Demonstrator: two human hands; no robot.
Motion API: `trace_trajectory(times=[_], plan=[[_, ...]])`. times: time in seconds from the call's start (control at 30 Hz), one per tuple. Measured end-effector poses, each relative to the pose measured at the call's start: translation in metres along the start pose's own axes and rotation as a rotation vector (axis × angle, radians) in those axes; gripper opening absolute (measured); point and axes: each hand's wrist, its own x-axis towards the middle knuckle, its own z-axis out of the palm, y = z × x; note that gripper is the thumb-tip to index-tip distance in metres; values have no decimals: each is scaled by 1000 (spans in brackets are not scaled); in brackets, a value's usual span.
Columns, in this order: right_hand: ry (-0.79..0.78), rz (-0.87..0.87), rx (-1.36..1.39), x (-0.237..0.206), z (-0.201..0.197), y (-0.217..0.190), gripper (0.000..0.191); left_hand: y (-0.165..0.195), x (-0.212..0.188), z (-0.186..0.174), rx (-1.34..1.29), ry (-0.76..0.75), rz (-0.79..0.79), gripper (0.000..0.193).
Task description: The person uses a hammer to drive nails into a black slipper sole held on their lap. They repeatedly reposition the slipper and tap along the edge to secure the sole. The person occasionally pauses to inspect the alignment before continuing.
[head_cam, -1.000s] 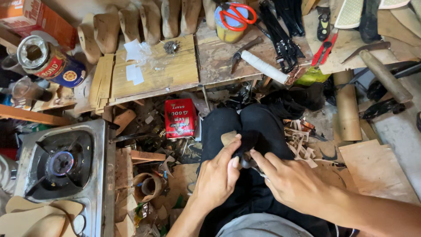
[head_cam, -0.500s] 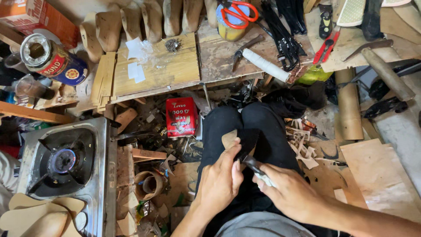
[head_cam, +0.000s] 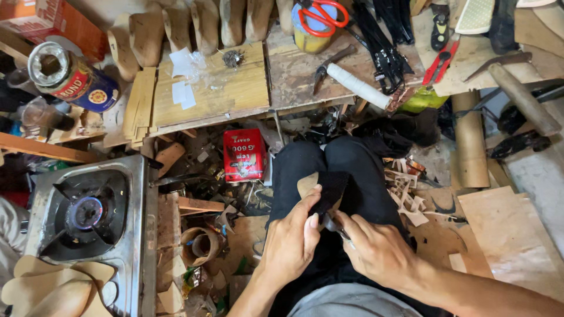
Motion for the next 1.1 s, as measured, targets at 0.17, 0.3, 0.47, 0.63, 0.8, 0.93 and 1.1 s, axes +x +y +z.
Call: trace_trajectory(times=[0.17,0.3,0.47,0.63,0.8,0.93,1.1], plan=[[132,-64,42,-5,21,5,52,-2,0,-2,-35,-35,-12,40],[56,41,85,-8,12,-5,44,-4,-3,0,26,-14,12,43],[-357,423,508,-9,-16,-4,24,-7,-10,5,65,1,26,47],[-573,462,627,4,-38,7,35,-5,-12,9,98,5,120,48],[-752,478,681,21,-62,6,32,1,-11,10,120,-45,120,46],[-821,540,687,29,-69,8,34,2,-8,10,101,-72,84,44],[-816,598,814,27,-58,13,38,-2,-3,9,104,-34,105,44]])
